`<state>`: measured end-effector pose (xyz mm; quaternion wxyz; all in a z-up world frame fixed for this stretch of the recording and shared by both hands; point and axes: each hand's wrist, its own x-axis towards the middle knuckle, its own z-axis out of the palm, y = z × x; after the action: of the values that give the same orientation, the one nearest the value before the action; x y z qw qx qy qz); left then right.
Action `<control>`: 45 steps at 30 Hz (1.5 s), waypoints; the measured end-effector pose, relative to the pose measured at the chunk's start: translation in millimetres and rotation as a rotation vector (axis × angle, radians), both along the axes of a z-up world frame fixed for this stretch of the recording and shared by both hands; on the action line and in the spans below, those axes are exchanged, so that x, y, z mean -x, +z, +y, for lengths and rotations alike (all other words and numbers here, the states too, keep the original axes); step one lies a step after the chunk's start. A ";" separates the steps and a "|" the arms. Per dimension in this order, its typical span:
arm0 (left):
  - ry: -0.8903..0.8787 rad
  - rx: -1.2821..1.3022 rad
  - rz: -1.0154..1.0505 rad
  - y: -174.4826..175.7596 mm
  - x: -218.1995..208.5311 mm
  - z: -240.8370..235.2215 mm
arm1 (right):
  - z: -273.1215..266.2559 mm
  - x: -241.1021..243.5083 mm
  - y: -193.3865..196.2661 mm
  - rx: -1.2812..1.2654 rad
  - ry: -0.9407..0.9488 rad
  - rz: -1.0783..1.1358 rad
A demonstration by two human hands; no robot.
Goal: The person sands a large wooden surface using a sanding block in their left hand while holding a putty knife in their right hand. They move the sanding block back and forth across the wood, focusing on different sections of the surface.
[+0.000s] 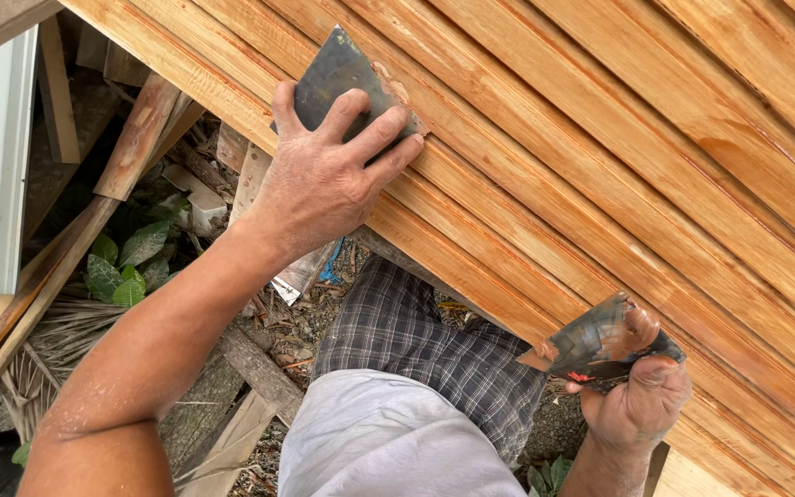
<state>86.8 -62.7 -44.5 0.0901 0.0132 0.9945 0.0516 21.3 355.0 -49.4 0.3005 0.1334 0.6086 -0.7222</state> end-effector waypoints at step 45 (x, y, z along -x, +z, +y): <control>-0.089 -0.204 -0.323 124.7 1.4 21.9 | -194.9 54.7 30.6 0.195 0.130 0.082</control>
<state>85.4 -40.8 80.2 0.2488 0.0579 0.9552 0.1495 -33.4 160.2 -18.8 0.3332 0.0340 0.5546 -0.7617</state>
